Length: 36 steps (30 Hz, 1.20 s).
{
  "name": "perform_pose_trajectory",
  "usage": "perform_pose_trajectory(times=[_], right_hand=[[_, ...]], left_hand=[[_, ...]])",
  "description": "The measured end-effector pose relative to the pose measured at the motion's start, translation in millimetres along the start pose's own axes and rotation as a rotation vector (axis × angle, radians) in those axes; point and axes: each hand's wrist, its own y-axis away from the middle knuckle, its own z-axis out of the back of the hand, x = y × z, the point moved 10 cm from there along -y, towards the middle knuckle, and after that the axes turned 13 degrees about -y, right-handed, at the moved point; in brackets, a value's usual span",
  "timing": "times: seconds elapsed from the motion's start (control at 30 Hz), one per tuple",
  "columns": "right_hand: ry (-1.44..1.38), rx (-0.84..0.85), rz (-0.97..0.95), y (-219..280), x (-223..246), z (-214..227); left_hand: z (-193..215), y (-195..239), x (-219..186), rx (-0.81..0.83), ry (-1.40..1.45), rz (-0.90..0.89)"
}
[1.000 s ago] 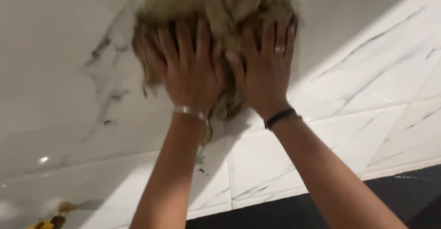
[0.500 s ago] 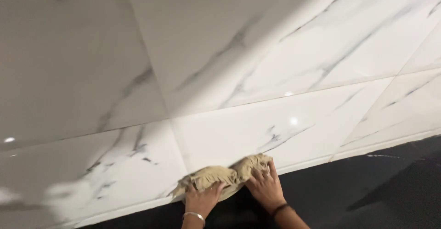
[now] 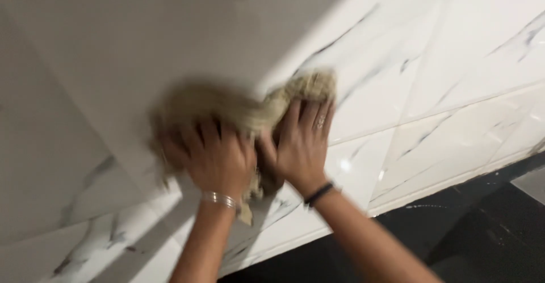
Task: Cleaning kitchen counters, walls, and floor using a cloth and a bucket of water.
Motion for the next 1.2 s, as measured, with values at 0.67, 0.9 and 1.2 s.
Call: perform_pose_trajectory(times=[0.67, 0.9, 1.2], right_hand=[[0.254, 0.418, -0.31, 259, -252, -61], [0.188, 0.86, -0.716, 394, -325, -77], [-0.598, 0.12, -0.421, 183, -227, -8]], left_hand=[[-151, 353, -270, 0.623, 0.187, -1.047], [-151, 502, -298, 0.268, 0.337, -1.111], [-140, 321, -243, 1.299, 0.052, -0.106]])
